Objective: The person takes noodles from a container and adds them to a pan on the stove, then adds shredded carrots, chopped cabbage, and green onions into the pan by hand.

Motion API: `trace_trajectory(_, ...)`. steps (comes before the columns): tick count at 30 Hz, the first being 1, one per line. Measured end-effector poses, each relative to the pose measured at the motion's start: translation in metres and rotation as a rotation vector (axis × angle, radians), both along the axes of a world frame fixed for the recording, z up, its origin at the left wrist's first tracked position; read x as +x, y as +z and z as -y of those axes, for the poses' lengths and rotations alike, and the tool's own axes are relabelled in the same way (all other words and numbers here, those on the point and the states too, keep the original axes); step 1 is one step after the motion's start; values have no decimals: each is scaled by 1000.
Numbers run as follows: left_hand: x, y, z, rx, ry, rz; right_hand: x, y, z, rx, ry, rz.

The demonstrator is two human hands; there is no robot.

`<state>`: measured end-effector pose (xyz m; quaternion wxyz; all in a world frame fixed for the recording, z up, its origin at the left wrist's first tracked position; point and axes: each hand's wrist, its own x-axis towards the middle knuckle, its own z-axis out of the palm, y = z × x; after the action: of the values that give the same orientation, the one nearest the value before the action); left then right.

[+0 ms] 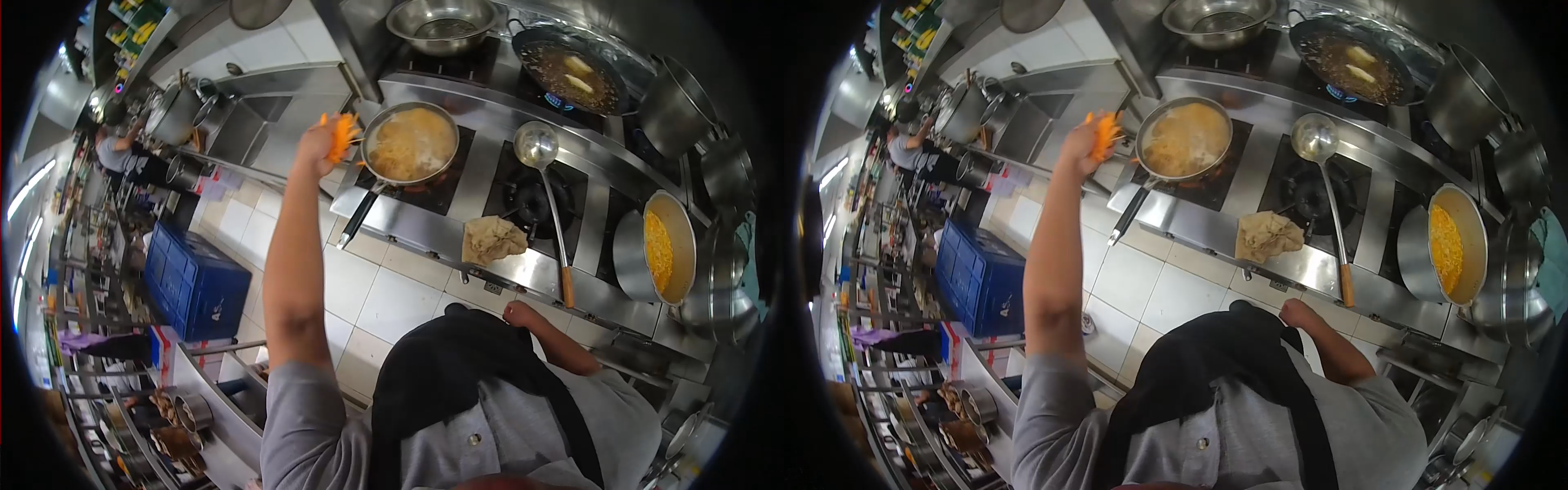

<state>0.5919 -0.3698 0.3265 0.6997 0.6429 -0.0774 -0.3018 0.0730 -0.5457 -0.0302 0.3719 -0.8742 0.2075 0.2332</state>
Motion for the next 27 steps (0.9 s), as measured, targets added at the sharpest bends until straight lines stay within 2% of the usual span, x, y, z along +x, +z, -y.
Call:
trace_trajectory(1, 4, -7, 26, -2, -13, 3, -3, 1, 1, 35, -32, -110)
trace_trajectory(2, 6, -15, 49, 3, 17, 4, -11, -4, 2, 33, -42, -109)
trace_trajectory(4, 16, -25, 76, 8, 44, 5, -22, -10, 2, 157, -64, 19)
trace_trajectory(6, 27, -33, 93, 223, 68, 326, -22, -8, 1, 175, -53, -11)
trace_trajectory(8, 41, -35, 103, 269, 38, 398, -25, -10, 0, 213, -122, 4)
trace_trajectory(10, 53, -30, 107, 316, 6, 473, -25, -8, 3, 202, -143, 29)
trace_trajectory(12, 63, -23, 109, 534, -6, 623, -29, -4, 5, 191, -163, 55)
trace_trajectory(16, 74, -18, 112, 569, -20, 736, -39, -9, 14, 207, -209, 63)
trace_trajectory(21, 63, 10, 121, 747, -90, 878, -54, -22, 15, 198, -227, 21)
trace_trajectory(27, 51, 22, 141, 763, -92, 939, -57, -24, 13, 172, -179, 83)
